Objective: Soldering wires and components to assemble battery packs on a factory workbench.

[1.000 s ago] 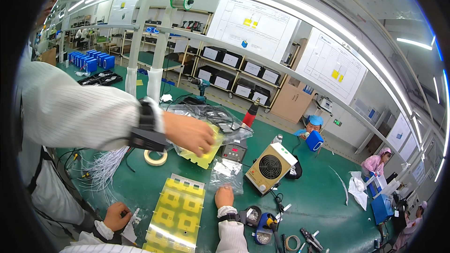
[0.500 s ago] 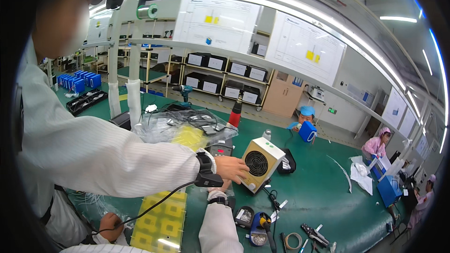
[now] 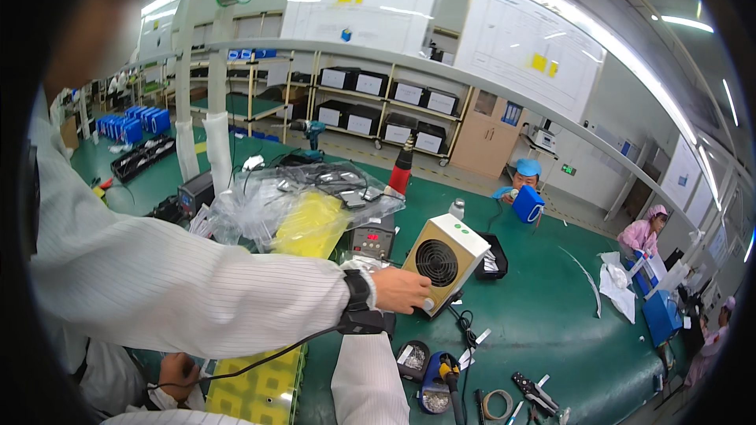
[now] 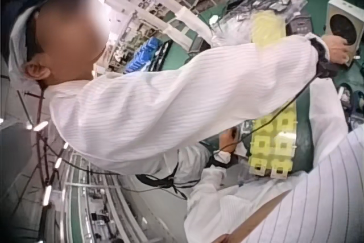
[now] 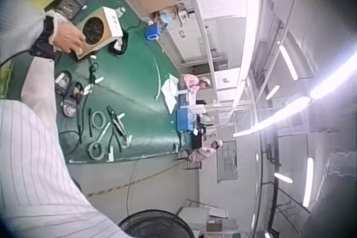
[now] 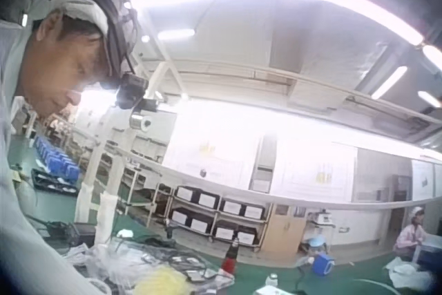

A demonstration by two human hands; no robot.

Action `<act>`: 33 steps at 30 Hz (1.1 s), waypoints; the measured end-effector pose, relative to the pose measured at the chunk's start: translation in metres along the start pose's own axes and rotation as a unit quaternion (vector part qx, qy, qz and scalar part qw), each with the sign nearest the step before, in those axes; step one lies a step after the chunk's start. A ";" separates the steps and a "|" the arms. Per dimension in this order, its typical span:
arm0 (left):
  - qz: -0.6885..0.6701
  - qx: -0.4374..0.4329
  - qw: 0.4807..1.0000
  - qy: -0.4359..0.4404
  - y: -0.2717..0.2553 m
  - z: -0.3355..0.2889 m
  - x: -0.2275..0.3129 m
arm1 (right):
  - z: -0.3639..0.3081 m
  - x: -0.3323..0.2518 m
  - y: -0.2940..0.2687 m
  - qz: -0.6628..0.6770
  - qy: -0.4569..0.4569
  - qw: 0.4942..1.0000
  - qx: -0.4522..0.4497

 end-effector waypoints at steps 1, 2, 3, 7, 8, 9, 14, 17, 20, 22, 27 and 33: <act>-0.001 -0.001 1.000 0.000 0.001 -0.002 0.000 | -0.003 0.001 0.001 0.000 -0.003 1.000 0.000; -0.004 -0.003 1.000 -0.001 0.000 -0.004 0.000 | -0.006 0.001 0.001 -0.001 -0.003 1.000 -0.003; -0.010 -0.004 1.000 -0.001 0.001 -0.007 0.000 | -0.010 0.002 -0.002 -0.003 -0.004 1.000 -0.002; -0.023 -0.002 1.000 0.002 -0.006 -0.003 0.009 | -0.020 0.002 -0.008 -0.006 -0.009 1.000 -0.001; -0.020 0.000 1.000 0.004 -0.011 -0.001 0.011 | -0.021 -0.001 -0.010 -0.002 -0.010 1.000 0.000; -0.017 0.000 1.000 0.004 -0.015 -0.001 0.013 | -0.023 -0.002 -0.011 0.003 -0.010 1.000 -0.001; -0.031 0.004 0.999 0.008 0.004 -0.004 -0.001 | -0.034 0.012 -0.019 -0.013 0.000 1.000 -0.002; -0.025 0.023 0.999 0.025 0.001 0.002 0.001 | -0.030 0.009 -0.025 -0.015 0.007 1.000 0.003; -0.059 -0.045 0.996 -0.051 -0.006 0.010 0.005 | -0.031 0.007 -0.026 -0.019 0.011 1.000 -0.002; -0.031 0.051 0.998 0.032 0.002 0.012 -0.001 | -0.035 0.004 -0.025 -0.019 0.011 1.000 -0.008; -0.046 0.004 0.999 -0.012 0.002 0.009 -0.006 | -0.045 0.007 -0.033 -0.026 0.014 0.999 -0.015; -0.064 0.033 0.997 0.003 0.007 0.008 -0.013 | -0.052 -0.001 -0.039 -0.031 0.010 0.999 -0.021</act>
Point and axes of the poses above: each hand's wrist, its own z-axis towards the middle knuckle, its own y-axis out of the palm, x = y × z, the point moved 1 cm from there along z, towards the middle knuckle, and after that the axes turned 6 degrees about x, right-handed, at the moved point
